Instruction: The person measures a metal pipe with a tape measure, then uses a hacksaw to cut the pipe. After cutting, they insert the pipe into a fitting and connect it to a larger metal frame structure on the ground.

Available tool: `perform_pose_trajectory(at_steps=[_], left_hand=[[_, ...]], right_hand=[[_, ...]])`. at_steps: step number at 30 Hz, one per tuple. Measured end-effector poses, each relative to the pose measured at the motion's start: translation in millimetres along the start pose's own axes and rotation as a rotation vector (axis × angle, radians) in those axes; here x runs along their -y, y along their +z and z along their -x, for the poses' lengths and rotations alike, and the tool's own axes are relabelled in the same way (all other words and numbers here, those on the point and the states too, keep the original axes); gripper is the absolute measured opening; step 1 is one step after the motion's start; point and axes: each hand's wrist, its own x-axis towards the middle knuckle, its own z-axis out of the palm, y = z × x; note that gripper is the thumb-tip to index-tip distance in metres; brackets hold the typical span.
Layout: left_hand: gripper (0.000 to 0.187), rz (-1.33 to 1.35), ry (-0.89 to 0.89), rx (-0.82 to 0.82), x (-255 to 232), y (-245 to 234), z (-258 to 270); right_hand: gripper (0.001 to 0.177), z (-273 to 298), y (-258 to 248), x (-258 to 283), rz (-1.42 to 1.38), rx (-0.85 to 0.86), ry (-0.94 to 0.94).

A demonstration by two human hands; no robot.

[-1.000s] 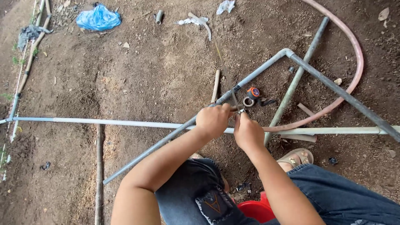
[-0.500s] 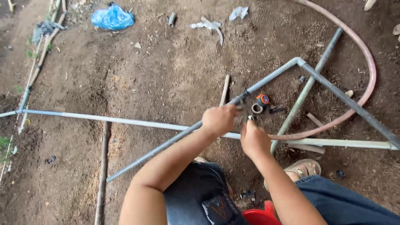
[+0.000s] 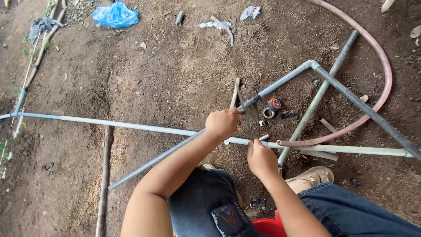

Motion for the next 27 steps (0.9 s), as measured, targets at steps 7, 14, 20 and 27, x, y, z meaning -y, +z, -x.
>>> perform_pose_trajectory(at_steps=[7,14,20,27], left_hand=[[0.027,0.011,0.097,0.032,-14,-3,-6],[0.032,0.043,0.030,0.025,-17,-1,3],[0.031,0.114,0.005,0.025,-1,-18,-1],[0.033,0.071,0.064,-0.005,-20,-20,5]], right_hand=[[0.043,-39,-9,-1,0.016,-0.114,-0.063],[0.041,-31,-10,2,-0.017,-0.038,-0.023],[0.040,-2,-5,8,-0.019,-0.024,-0.022],[0.041,-31,-23,20,-0.031,-0.098,-0.027]])
